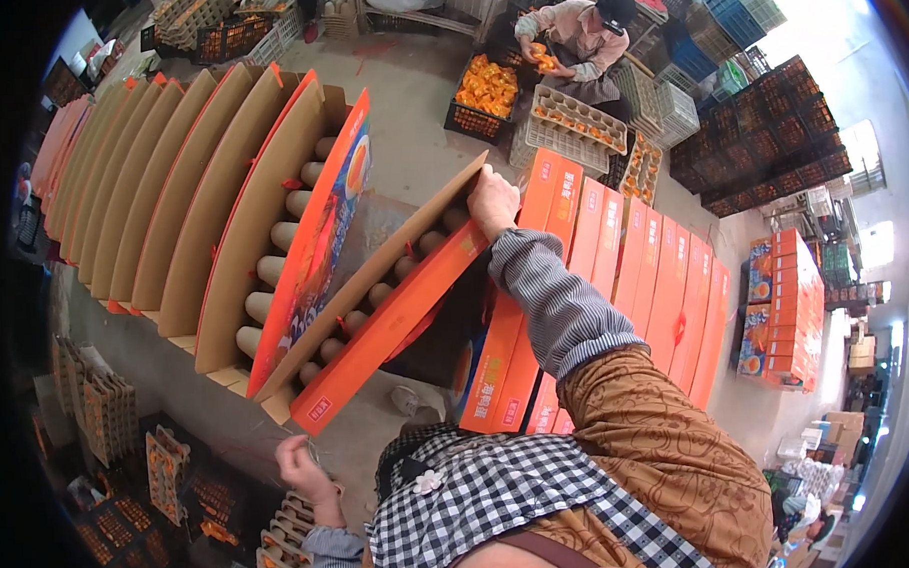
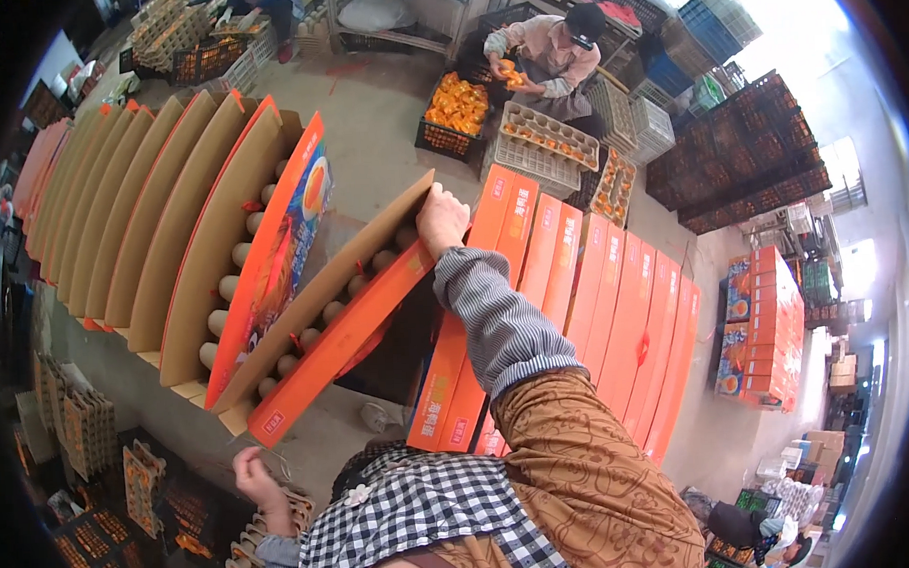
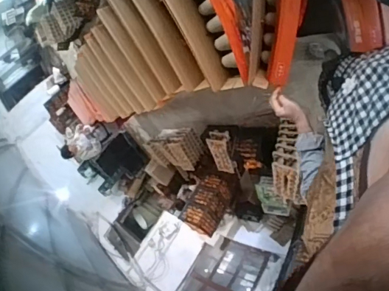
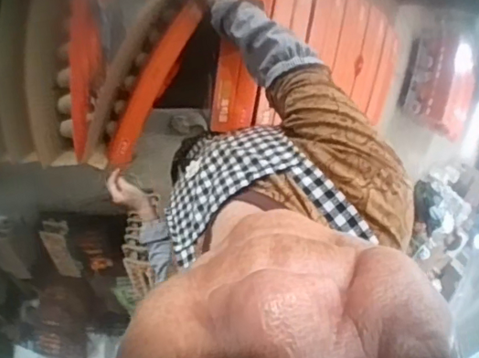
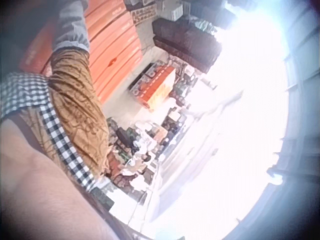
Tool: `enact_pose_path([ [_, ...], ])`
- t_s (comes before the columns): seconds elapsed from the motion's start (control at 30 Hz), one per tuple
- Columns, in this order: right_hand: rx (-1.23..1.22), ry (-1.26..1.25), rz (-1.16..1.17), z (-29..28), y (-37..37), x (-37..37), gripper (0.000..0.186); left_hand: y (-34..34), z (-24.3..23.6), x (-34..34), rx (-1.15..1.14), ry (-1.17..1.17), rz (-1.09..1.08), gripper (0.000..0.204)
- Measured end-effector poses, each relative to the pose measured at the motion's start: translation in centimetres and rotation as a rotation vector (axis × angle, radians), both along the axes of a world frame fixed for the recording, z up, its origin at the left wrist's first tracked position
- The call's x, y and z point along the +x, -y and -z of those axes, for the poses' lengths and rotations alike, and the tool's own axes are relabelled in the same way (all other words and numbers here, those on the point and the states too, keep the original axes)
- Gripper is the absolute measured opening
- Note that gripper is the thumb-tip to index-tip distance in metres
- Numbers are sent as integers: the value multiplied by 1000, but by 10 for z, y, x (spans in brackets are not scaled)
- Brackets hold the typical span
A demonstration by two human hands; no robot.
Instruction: The person organizes and closes boxes filled with fruit, then carries a stack of fruit trays to the packaging line and places them into the boxes.
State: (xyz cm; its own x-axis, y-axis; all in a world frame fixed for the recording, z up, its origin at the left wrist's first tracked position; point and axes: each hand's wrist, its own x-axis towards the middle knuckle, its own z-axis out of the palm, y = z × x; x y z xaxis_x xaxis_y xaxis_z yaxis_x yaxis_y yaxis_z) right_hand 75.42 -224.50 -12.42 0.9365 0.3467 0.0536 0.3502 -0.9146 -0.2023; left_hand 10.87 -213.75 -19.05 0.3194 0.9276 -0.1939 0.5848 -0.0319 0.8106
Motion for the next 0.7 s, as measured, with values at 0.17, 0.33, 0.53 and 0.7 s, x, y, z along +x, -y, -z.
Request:
enact_pose_path([
  [0.17, 24, 31, -1, 12, 16, 5, 19, -49, -61, 111, -584, 699, -273, 33],
  [0.33, -21, 37, 3, 11, 23, 8, 19, -67, -40, 125, -535, 468, -179, 32],
  [0.53, 24, 45, -37, 9, 6, 2, 18, -90, 38, 93, 142, -64, 15, 25],
  [0.7, 23, 25, 14, 13, 23, 7, 16, -64, -35, 112, -112, 132, 96, 47],
])
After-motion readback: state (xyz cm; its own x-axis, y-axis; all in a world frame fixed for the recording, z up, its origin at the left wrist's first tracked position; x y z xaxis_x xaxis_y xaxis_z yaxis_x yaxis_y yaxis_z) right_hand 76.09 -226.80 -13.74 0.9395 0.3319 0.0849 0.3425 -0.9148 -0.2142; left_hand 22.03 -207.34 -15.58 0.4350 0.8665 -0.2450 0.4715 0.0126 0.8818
